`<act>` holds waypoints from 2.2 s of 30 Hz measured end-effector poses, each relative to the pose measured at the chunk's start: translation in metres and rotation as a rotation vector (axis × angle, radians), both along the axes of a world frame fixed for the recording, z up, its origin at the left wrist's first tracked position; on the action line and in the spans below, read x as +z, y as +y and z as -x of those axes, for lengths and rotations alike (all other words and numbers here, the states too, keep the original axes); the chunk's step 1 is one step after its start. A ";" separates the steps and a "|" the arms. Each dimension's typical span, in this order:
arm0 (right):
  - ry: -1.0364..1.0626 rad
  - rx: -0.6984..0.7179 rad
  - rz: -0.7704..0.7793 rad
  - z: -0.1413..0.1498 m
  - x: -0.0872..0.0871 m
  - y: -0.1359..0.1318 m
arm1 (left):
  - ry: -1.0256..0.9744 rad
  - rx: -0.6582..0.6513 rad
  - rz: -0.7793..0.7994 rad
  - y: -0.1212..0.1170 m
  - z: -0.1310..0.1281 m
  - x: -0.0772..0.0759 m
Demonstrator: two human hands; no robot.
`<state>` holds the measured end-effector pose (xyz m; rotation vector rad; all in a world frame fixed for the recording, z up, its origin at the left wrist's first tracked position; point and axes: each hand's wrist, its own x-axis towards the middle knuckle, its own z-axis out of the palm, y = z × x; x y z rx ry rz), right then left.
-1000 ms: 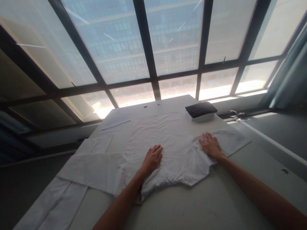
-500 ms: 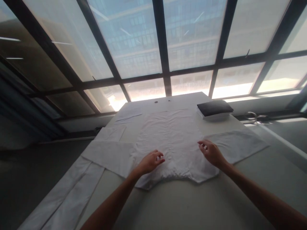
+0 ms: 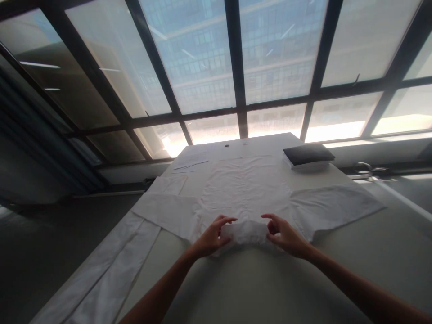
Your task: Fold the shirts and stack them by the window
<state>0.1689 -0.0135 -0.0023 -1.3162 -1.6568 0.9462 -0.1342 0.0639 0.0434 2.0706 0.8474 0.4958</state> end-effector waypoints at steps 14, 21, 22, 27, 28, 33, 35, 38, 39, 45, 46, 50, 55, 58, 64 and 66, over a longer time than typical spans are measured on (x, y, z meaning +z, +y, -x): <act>-0.265 -0.141 -0.068 0.019 0.024 -0.005 | -0.049 -0.217 0.036 -0.001 -0.007 0.006; -0.768 -0.195 -0.093 0.071 -0.018 0.016 | 0.206 -0.450 -0.384 0.007 -0.033 -0.027; -0.811 -0.176 -0.091 0.073 -0.023 0.010 | 0.264 -0.480 -0.419 0.004 -0.031 -0.027; -0.904 -0.132 -0.071 0.063 -0.032 -0.009 | 0.393 -0.491 -0.470 -0.013 -0.020 -0.026; -0.909 -0.120 -0.071 0.058 -0.033 -0.011 | 0.394 -0.489 -0.471 -0.017 -0.021 -0.026; -0.904 -0.072 -0.091 0.029 -0.038 -0.022 | 0.383 -0.493 -0.457 -0.027 -0.031 -0.022; -0.877 -0.028 -0.048 0.021 -0.035 -0.021 | 0.375 -0.530 -0.411 -0.023 -0.035 -0.015; -0.812 -0.052 0.038 0.022 -0.022 -0.003 | 0.324 -0.494 -0.350 -0.005 -0.048 -0.005; -0.795 -0.098 0.043 0.026 -0.017 0.007 | 0.309 -0.410 -0.363 0.004 -0.055 -0.005; -0.816 -0.286 -0.009 0.038 -0.016 0.066 | 0.469 0.008 -0.537 0.039 -0.091 -0.046; -0.834 -0.292 -0.003 0.031 -0.021 0.070 | 0.491 0.010 -0.553 0.041 -0.092 -0.054; -0.934 -0.389 0.023 -0.031 -0.038 0.069 | 0.506 0.012 -0.593 0.041 -0.087 -0.067; -1.044 -0.525 0.077 -0.122 -0.047 0.060 | 0.502 0.016 -0.588 0.042 -0.086 -0.067; -1.081 -0.583 0.113 -0.159 -0.053 0.056 | 0.504 0.029 -0.577 0.043 -0.087 -0.067; -1.055 -0.705 0.148 -0.160 -0.046 0.059 | 0.522 0.035 -0.543 0.041 -0.089 -0.065; -1.030 -0.743 0.081 -0.126 -0.037 0.064 | 0.519 0.032 -0.541 0.041 -0.089 -0.065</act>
